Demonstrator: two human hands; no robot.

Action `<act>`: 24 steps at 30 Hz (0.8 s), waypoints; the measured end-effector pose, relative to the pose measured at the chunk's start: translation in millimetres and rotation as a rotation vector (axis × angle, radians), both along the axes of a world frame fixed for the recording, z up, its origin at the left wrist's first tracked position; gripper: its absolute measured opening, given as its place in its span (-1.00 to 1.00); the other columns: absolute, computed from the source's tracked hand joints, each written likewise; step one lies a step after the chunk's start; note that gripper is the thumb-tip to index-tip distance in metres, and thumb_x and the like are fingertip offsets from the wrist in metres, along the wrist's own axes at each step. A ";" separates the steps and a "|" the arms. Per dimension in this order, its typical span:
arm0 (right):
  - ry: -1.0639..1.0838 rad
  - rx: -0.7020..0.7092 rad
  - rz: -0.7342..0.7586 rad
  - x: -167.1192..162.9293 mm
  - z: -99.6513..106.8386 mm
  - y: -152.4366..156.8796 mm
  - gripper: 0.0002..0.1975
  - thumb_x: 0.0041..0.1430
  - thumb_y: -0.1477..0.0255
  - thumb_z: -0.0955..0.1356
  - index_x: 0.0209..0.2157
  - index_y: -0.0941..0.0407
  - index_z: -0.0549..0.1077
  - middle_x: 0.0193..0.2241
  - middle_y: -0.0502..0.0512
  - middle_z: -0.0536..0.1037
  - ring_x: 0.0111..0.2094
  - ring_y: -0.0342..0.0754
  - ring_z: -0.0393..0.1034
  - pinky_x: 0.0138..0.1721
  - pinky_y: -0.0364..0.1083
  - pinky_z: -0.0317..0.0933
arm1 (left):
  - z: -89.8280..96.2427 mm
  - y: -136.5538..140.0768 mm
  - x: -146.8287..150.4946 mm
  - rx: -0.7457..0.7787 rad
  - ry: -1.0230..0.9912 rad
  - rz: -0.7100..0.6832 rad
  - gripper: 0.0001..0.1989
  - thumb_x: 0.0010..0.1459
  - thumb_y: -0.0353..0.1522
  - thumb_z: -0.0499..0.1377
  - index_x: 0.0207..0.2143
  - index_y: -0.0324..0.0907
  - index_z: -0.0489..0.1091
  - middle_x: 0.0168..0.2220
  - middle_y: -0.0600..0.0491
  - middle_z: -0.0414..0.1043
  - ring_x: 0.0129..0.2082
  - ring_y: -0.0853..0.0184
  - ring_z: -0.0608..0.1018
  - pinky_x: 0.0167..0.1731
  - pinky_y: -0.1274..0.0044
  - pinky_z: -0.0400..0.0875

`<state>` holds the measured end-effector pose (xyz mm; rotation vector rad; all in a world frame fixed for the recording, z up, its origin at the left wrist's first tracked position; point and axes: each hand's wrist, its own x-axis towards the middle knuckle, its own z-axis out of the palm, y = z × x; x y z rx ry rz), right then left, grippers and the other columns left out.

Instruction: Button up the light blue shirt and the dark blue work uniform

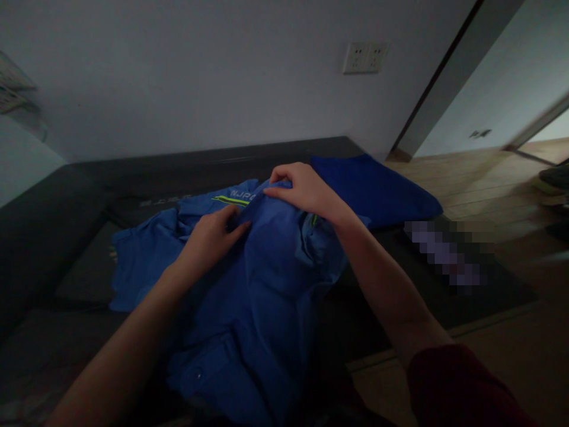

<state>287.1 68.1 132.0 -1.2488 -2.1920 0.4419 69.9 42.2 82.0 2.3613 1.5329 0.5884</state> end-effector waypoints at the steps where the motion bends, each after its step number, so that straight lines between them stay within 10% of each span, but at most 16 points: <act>1: 0.012 0.004 -0.006 3.2 2.3 0.4 -0.80 0.11 0.35 0.33 -0.34 0.21 0.49 -0.33 0.09 0.49 -0.22 -0.04 0.32 -0.17 -0.10 0.09 | 2.4 -1.1 -0.2 0.005 0.000 0.001 -0.78 0.12 -0.18 0.09 -0.32 -0.13 0.34 -0.40 0.05 0.42 -0.44 0.27 0.44 -0.42 0.49 0.27; 14: 0.170 0.066 -0.070 34.8 14.0 4.3 -0.81 0.07 0.34 0.36 -0.39 0.20 0.49 -0.41 0.06 0.49 -0.32 -0.07 0.32 -0.26 -0.10 0.15 | 28.1 -16.0 0.1 0.037 0.063 0.078 -0.70 0.15 -0.16 0.07 -0.20 -0.15 0.39 -0.49 0.08 0.42 -0.48 0.28 0.46 -0.44 0.53 0.27; 24: -0.190 -0.028 -0.122 34.7 -2.4 14.2 -0.86 0.11 0.45 0.34 -0.31 0.19 0.52 -0.29 0.14 0.54 -0.24 -0.04 0.37 -0.18 -0.09 0.16 | 23.2 -8.5 -4.8 -0.068 -0.120 0.088 -0.74 0.10 -0.17 0.11 -0.27 -0.15 0.36 -0.37 0.04 0.48 -0.39 0.25 0.50 -0.37 0.50 0.32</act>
